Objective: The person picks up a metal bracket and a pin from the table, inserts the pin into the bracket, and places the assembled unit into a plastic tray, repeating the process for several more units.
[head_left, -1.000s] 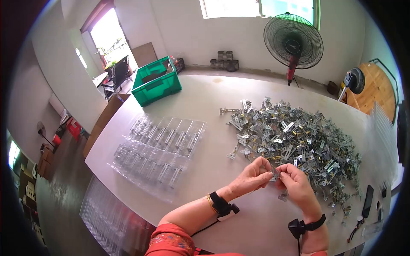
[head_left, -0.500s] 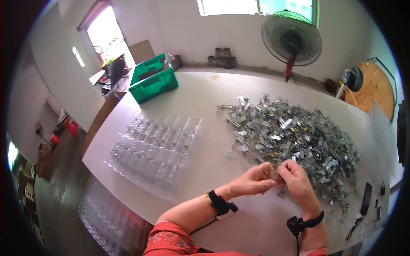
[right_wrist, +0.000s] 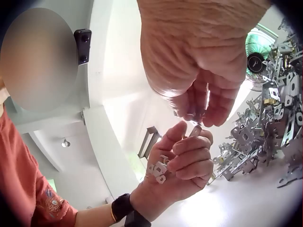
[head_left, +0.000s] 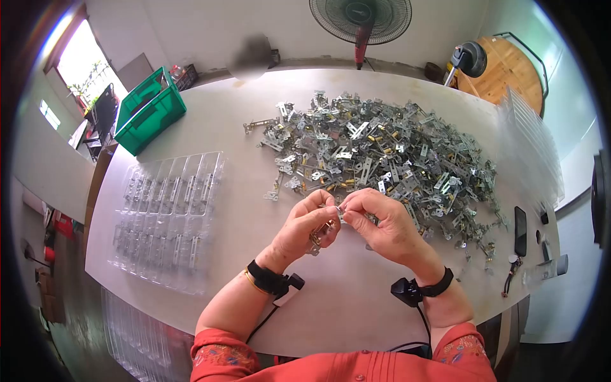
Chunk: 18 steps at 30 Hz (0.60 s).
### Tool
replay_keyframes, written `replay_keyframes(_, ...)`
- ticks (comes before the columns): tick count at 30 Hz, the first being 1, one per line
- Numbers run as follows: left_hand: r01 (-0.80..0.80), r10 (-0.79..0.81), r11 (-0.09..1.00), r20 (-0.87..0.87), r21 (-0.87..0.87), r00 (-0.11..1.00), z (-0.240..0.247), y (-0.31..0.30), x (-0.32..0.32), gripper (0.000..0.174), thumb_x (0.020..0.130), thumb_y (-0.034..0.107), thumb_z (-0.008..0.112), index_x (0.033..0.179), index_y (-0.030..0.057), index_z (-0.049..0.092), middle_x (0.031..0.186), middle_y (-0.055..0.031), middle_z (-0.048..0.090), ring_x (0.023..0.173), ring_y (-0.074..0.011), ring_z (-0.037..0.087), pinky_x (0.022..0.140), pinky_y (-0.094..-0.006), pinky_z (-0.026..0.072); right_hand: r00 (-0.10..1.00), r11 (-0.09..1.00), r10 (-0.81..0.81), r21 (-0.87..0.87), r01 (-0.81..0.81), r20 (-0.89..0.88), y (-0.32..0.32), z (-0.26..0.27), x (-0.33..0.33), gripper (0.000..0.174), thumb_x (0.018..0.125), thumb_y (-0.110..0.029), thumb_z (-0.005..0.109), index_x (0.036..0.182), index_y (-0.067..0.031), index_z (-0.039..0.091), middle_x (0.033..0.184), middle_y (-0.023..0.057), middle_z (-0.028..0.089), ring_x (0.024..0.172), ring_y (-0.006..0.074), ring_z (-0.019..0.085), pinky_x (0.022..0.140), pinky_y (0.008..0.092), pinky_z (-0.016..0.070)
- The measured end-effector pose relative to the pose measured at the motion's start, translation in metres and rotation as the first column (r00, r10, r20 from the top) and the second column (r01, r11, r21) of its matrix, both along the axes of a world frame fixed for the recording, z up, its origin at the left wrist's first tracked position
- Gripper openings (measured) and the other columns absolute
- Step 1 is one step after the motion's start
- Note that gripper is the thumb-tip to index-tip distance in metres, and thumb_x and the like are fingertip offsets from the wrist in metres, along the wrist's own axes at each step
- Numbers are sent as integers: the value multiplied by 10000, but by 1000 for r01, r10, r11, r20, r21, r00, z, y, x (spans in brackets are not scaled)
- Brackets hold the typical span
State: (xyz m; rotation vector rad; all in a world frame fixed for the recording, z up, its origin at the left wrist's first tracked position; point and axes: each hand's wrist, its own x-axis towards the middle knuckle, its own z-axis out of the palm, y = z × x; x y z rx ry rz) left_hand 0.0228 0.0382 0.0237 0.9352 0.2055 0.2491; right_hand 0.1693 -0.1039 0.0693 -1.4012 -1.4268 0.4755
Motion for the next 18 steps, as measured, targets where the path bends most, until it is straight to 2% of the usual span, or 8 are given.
replay_keyframes(4,76,-70,996,126,-38,990,-6,7,-1,285,1048,360,410,1082,91,499,815,-160,665,618,-259,628,585,-335,486,995,1000,-25,-10,25,-99,-2,-4,2,51,960,-37,648,1004,-19,627,1016,53,656,890,122,635,749,269,513)
replay_keyframes(6,68,-54,994,152,-89,987,-8,8,1,322,1049,375,374,1106,85,502,876,-192,678,684,-300,657,632,-370,509,934,997,-73,-49,60,-349,-1,-7,4,51,986,-75,634,1004,-28,633,997,23,656,865,82,629,751,251,521)
replay_keyframes(7,60,-35,988,177,-140,984,-8,7,2,363,1050,391,337,1130,79,506,937,-223,690,749,-340,685,678,-404,532,935,997,-76,-48,64,-346,-1,-5,4,51,986,-75,634,1004,-28,633,997,23,656,865,82,629,751,251,521)
replay_keyframes(8,65,-39,988,180,-138,983,-8,7,3,363,1050,391,337,1130,79,506,937,-223,690,749,-340,685,678,-404,532,885,991,-133,-84,107,-446,0,-1,5,71,999,-101,624,1005,-32,637,993,18,654,854,83,630,757,245,527)
replay_keyframes(11,-195,177,980,250,49,952,-8,2,7,286,989,144,509,1260,52,507,1298,-223,599,1161,-347,632,925,-427,521,785,980,-200,-111,166,-587,1,4,6,150,1025,-173,598,1016,-30,643,974,22,647,838,94,644,789,247,555)
replay_keyframes(12,-139,114,988,297,63,948,-7,5,5,390,976,45,539,1362,39,486,1422,-198,519,1273,-317,564,1027,-439,473,733,979,-201,-110,171,-649,2,1,8,165,1027,-184,595,1012,-26,639,967,23,647,849,97,648,797,252,561)
replay_keyframes(15,-273,173,918,326,289,929,-5,-4,8,398,1025,82,513,1416,31,464,1428,-183,521,1285,-277,553,1050,-439,460,661,978,-202,-118,170,-723,5,-8,9,186,1030,-200,590,1005,-20,631,957,25,646,864,100,652,814,261,573)
replay_keyframes(18,-281,198,933,334,224,922,-9,-3,10,385,1035,133,551,1410,57,505,1389,-128,563,1250,-205,559,1066,-389,452,641,979,-202,-152,133,-740,7,-16,7,187,1031,-199,587,999,-19,627,956,28,646,867,99,647,823,267,579)
